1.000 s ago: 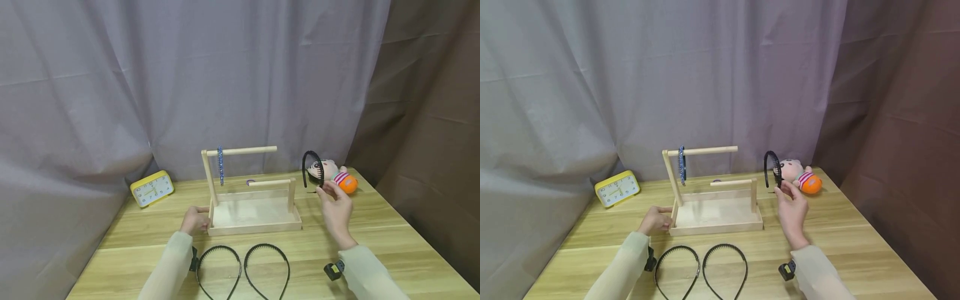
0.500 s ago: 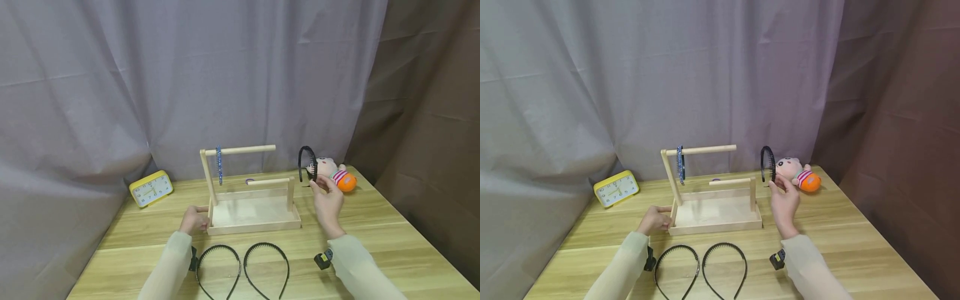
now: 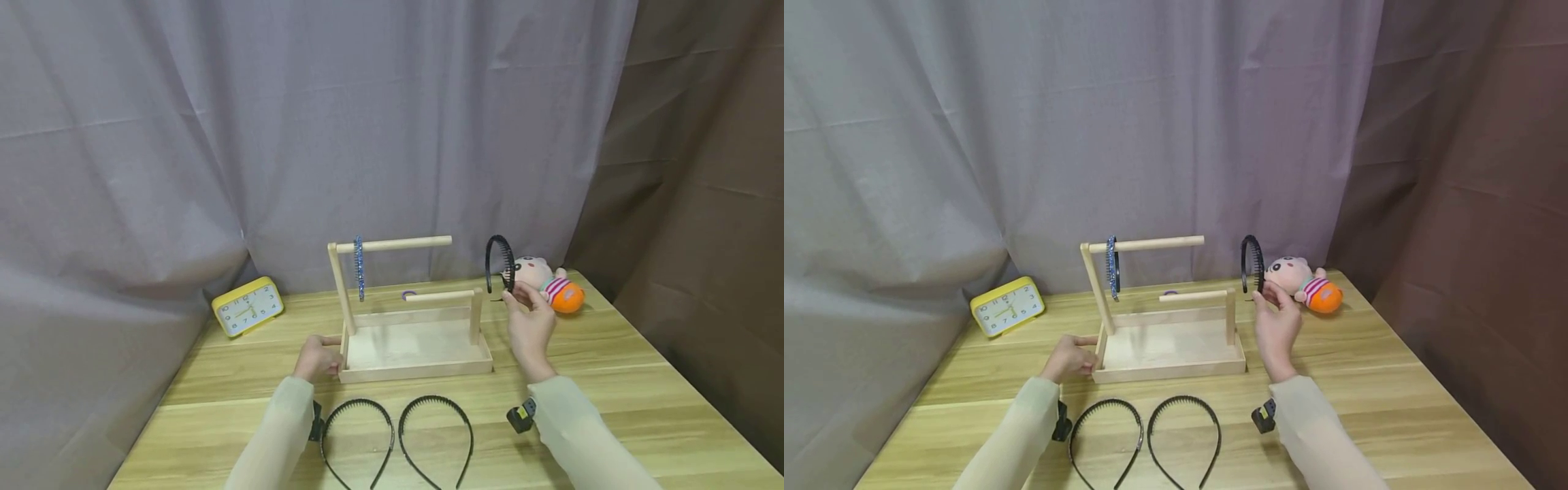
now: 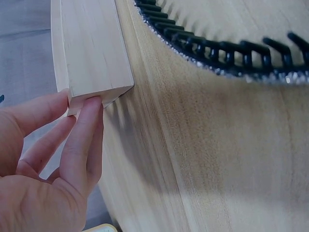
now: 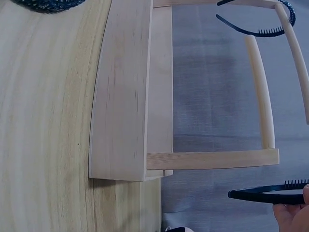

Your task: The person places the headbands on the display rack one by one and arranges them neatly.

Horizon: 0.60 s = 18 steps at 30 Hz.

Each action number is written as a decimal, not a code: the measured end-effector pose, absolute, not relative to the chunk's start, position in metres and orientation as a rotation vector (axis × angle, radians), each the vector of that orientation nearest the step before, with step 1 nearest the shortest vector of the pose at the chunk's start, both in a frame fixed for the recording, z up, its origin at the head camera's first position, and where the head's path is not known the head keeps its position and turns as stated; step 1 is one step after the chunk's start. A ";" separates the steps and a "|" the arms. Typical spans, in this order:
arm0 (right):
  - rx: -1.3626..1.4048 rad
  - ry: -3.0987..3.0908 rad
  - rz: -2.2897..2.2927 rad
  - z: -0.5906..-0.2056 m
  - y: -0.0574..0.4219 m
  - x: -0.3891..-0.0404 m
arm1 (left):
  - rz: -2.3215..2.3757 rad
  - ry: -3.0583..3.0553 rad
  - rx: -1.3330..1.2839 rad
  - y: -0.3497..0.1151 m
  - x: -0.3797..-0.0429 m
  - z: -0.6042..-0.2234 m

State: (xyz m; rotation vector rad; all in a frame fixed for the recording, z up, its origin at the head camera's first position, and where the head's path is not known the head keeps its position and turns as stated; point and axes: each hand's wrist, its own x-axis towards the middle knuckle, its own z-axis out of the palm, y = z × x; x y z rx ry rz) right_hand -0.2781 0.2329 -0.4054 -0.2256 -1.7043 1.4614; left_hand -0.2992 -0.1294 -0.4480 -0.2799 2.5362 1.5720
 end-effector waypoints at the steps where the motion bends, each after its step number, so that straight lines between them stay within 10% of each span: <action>1: -0.232 -1.704 1.458 -0.405 0.233 -0.279 | 1.573 2.537 -0.280 -0.129 -0.299 -0.448; 18: -0.271 -1.721 1.466 -0.398 0.228 -0.293 | 1.598 2.521 -0.294 -0.130 -0.298 -0.447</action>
